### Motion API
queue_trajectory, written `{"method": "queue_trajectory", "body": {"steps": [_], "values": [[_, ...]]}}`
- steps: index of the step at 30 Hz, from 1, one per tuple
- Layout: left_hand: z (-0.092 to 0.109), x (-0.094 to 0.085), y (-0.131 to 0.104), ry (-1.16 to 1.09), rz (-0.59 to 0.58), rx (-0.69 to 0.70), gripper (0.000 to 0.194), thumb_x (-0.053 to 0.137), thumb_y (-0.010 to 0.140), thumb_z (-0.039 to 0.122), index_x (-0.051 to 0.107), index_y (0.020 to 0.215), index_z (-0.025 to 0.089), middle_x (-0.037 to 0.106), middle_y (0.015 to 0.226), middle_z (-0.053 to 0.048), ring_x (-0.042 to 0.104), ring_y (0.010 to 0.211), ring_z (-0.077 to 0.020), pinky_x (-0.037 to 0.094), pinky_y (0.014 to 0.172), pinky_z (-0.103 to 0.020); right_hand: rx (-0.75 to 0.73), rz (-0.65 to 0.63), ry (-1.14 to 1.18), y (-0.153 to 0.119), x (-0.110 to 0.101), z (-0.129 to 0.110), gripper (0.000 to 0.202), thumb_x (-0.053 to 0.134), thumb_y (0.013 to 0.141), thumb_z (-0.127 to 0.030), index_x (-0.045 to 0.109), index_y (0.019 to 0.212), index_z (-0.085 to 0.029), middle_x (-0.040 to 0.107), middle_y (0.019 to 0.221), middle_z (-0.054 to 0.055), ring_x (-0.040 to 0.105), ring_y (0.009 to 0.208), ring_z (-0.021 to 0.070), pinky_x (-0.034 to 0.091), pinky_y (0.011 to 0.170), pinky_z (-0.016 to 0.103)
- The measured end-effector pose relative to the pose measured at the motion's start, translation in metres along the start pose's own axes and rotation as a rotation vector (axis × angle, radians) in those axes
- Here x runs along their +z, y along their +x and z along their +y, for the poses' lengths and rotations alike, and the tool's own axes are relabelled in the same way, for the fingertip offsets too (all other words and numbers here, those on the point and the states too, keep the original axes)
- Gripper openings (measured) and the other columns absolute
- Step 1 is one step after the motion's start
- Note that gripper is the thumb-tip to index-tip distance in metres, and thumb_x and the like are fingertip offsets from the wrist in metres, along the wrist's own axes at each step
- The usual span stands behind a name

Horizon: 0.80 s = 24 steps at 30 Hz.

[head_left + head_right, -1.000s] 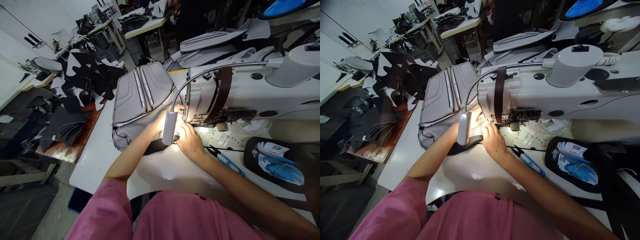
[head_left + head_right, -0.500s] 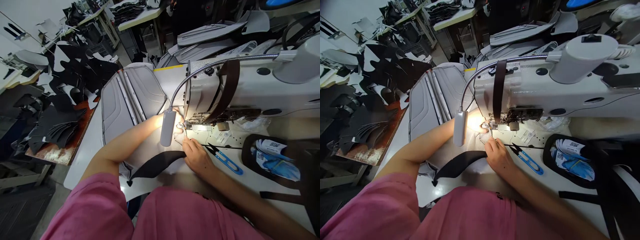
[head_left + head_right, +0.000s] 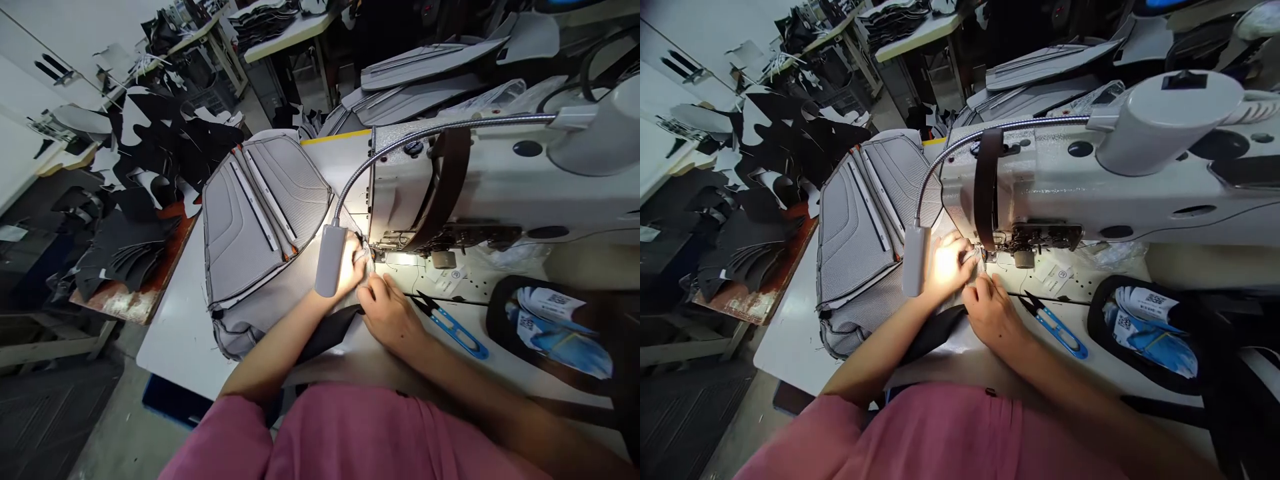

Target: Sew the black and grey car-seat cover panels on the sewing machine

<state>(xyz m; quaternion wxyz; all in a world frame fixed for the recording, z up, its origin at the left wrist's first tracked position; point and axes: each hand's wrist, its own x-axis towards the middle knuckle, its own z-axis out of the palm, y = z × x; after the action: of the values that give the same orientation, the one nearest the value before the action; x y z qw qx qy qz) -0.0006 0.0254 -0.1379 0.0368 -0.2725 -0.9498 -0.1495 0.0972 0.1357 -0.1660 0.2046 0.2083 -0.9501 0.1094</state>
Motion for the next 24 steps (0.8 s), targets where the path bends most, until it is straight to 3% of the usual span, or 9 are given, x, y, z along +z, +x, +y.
{"method": "queue_trajectory", "body": {"steps": [3,9,15,24], "values": [[-0.002,-0.002,0.020,-0.058,0.099,-0.129,0.018,0.065,0.073,0.032,0.053,0.070,0.019,0.058,0.084,-0.004,0.053,0.084,-0.0211,0.039,0.082,-0.040,0.036,0.028,-0.021,0.006,0.002,0.005,0.008,0.053,0.074,-0.008,0.052,0.072,-0.016,0.050,0.085,0.012,0.052,0.086,0.0238,0.043,0.097,0.041],[-0.013,-0.001,0.053,-0.233,-0.002,-0.029,0.026,0.069,0.067,0.029,0.047,0.058,0.018,0.057,0.066,0.002,0.046,0.066,-0.0114,0.040,0.070,-0.027,0.067,0.070,-0.047,0.010,0.004,0.011,0.008,0.052,0.076,-0.010,0.051,0.071,-0.016,0.049,0.087,0.013,0.049,0.084,0.0234,0.044,0.093,0.040],[-0.013,0.004,0.059,-0.297,-0.011,-0.025,0.028,0.070,0.065,0.023,0.044,0.057,0.019,0.058,0.066,0.003,0.045,0.064,-0.0103,0.041,0.068,-0.024,0.119,0.075,-0.038,0.009,0.000,0.014,0.014,0.048,0.073,-0.003,0.050,0.070,-0.017,0.047,0.083,0.010,0.048,0.084,0.0227,0.045,0.089,0.037],[-0.014,0.009,0.054,-0.326,-0.018,-0.036,0.021,0.070,0.061,0.016,0.049,0.061,0.017,0.060,0.071,0.004,0.051,0.072,-0.0112,0.043,0.073,-0.023,0.109,0.060,-0.046,0.007,0.002,0.016,0.016,0.044,0.074,-0.001,0.050,0.072,-0.016,0.050,0.081,0.010,0.052,0.086,0.0228,0.040,0.098,0.043]]}}
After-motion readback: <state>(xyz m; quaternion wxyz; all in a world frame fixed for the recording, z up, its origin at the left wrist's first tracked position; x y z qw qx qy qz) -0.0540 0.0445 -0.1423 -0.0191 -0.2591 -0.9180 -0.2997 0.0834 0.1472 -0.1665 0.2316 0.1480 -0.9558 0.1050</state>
